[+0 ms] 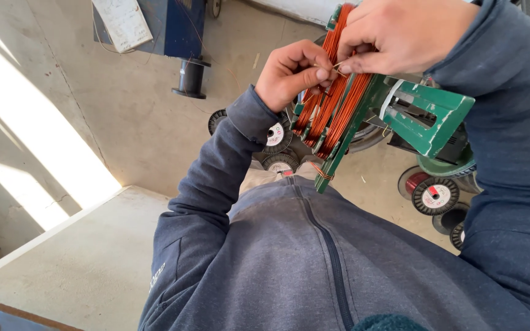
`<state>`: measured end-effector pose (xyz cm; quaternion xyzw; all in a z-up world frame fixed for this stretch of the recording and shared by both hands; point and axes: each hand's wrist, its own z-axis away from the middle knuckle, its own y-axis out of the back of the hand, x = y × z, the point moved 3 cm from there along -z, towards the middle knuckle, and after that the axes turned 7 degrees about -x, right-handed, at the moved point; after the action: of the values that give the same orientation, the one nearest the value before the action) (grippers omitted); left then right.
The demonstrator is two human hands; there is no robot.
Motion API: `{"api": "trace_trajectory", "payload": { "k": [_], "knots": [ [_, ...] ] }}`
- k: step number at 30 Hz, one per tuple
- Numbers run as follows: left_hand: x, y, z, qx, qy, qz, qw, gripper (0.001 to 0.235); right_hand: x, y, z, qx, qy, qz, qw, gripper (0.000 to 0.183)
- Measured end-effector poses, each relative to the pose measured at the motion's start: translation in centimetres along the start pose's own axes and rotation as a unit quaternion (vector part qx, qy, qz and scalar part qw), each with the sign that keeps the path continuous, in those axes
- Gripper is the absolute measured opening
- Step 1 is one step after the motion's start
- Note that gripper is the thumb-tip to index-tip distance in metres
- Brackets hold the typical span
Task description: Securing and organizing copper wire coils on a winding machine frame using twine.
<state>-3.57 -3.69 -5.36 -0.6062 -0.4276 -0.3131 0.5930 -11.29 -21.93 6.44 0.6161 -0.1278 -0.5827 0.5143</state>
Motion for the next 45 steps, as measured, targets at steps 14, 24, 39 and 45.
{"api": "trace_trajectory", "payload": {
  "k": [14,24,39,45],
  "knots": [
    [-0.6,0.5,-0.2,0.082,-0.072,-0.130,0.985,0.011,-0.7,0.5,0.3,-0.039,-0.086,0.035,0.995,0.031],
    [2.4,-1.6,0.3,0.092,-0.312,-0.536,0.779,0.035,-0.5,-0.7,0.1,0.062,0.004,0.162,0.985,0.040],
    [2.2,-2.3,0.9,0.114,-0.298,-0.497,0.807,0.035,-3.1,1.4,1.1,0.068,-0.038,0.214,0.974,0.026],
    [2.1,-2.4,1.0,0.119,-0.277,-0.463,0.833,0.030,-1.9,2.6,2.1,0.067,-0.079,0.162,0.981,0.024]
  ]
}}
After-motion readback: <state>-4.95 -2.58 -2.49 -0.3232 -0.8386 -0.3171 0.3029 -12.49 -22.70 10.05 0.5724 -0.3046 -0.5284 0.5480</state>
